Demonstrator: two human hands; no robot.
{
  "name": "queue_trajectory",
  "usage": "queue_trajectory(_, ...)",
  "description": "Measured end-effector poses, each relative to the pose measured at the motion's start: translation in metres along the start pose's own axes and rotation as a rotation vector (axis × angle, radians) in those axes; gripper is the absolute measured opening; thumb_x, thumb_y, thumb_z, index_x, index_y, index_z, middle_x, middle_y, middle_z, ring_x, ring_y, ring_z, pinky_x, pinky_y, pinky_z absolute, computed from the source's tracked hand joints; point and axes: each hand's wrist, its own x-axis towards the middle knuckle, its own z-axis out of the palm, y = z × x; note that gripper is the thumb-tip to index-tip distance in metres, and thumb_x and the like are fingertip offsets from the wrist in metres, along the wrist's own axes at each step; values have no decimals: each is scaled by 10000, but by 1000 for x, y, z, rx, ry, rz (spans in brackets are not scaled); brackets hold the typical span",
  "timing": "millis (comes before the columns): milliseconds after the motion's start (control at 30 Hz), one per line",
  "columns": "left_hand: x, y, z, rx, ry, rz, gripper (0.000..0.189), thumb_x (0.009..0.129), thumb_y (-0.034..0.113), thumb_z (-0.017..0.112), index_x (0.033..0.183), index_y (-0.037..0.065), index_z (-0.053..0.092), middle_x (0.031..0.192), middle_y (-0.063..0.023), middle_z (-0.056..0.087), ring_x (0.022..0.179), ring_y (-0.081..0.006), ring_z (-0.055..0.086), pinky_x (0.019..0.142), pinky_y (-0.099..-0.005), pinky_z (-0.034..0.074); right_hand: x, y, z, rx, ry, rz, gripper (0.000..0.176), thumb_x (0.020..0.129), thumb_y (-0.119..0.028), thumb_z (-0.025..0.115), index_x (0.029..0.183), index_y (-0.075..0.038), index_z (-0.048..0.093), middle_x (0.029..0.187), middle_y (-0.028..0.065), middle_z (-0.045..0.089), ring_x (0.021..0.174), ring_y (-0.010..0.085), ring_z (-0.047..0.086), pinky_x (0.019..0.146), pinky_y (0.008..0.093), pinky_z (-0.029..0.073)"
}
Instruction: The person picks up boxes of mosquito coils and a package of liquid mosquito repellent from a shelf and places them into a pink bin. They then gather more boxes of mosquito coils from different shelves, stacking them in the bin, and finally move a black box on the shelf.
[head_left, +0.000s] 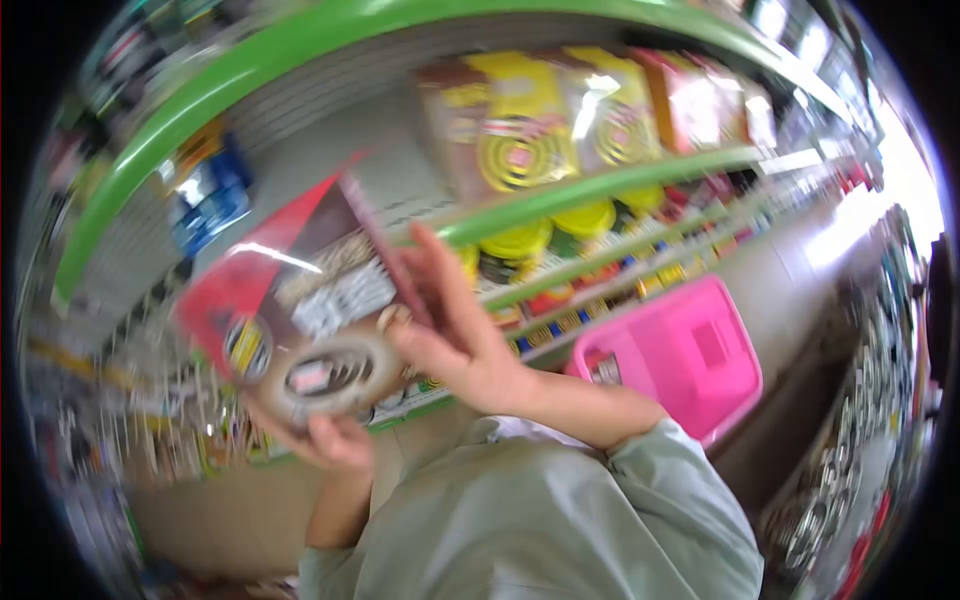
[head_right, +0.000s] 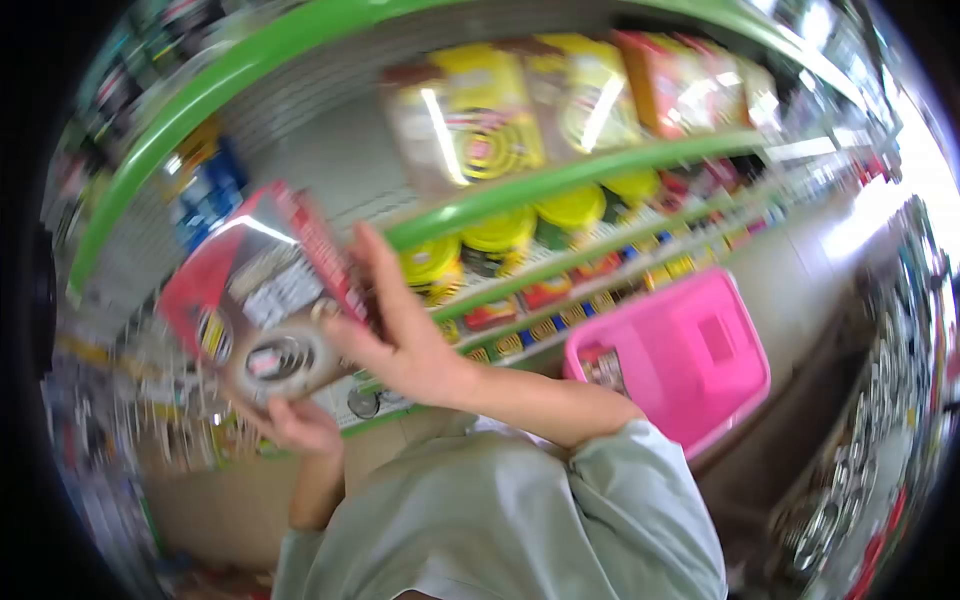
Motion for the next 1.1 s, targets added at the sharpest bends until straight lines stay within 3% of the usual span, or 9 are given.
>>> queue_trajectory(67, -21, -12, -6, -101, -76, 177, 716, 757, 246, 467, 1317, -59, 142, 1289, -246, 297, 1176, -322, 357, 957, -437, 341, -22, -2, -20, -33, -104, -17, 834, 781, -112, 603, 1358, -15, 9, 1348, 155, 208, 1246, 198, 218, 1017, 314, 184)
queue_trajectory(133, -26, -78, -48, 458, -58, 1214, 761, 754, 374, 493, 1304, -36, 165, 1283, -330, 245, 1147, -435, 354, 838, -486, 437, -43, -7, -41, -45, -163, -6, 884, 764, -117, 629, 1368, -37, -11, 1372, 125, 187, 1257, 168, 199, 1020, 303, 176)
queue_trajectory(200, -39, -78, -24, 330, -198, 1077, 756, 757, 380, 491, 1303, -34, 170, 1283, -332, 244, 1149, -439, 348, 842, -491, 431, -70, -1, -56, 218, -65, 89, 940, 720, -176, 696, 1362, -26, 25, 1360, 117, 228, 1243, 165, 223, 1007, 315, 227)
queue_trajectory(433, -100, -24, 51, -48, -802, 220, 730, 779, 425, 475, 1292, -18, 204, 1281, -352, 233, 1164, -473, 311, 871, -523, 388, -163, -6, -117, 237, 302, 315, 913, 705, -161, 708, 1352, -48, 74, 1308, 135, 303, 1209, 197, 310, 978, 350, 298)
queue_trajectory(633, -129, -23, 109, -128, -1280, 225, 687, 801, 375, 504, 1306, 4, 223, 1268, -338, 269, 1172, -480, 305, 945, -535, 278, -254, 12, -195, 396, 1054, 270, 523, 728, -111, 630, 1173, -23, 369, 1073, 142, 528, 967, 226, 545, 825, 361, 460)
queue_trajectory(700, -137, -35, 106, -44, -1383, 241, 676, 814, 319, 502, 1319, -10, 194, 1302, -313, 248, 1201, -443, 287, 978, -496, 249, -272, 2, -227, 369, 1152, 258, 415, 767, -154, 590, 1118, -8, 424, 1021, 138, 549, 925, 214, 561, 809, 364, 469)
queue_trajectory(900, -174, -72, 30, 455, -1410, -204, 489, 786, 137, 542, 1218, -23, 376, 1290, -213, 324, 1191, -371, 327, 983, -436, 274, -365, 78, -379, 67, 1572, 181, 323, 788, -187, 588, 1040, -9, 493, 934, 97, 591, 779, 193, 595, 657, 306, 486)
queue_trajectory(1033, -201, -81, -33, 741, -1458, -392, 485, 746, 85, 573, 1194, -4, 410, 1246, -207, 357, 1170, -368, 335, 967, -439, 297, -394, 135, -445, 6, 1830, 318, 336, 752, -123, 628, 1025, 24, 501, 936, 119, 594, 769, 223, 605, 671, 333, 505)
queue_trajectory(1100, -216, -85, -66, 901, -1464, -512, 489, 724, 81, 593, 1177, 4, 423, 1238, -205, 362, 1162, -374, 337, 956, -437, 311, -400, 159, -464, 112, 1778, 319, 334, 753, -102, 625, 1030, 38, 502, 957, 133, 590, 795, 242, 605, 700, 348, 510)
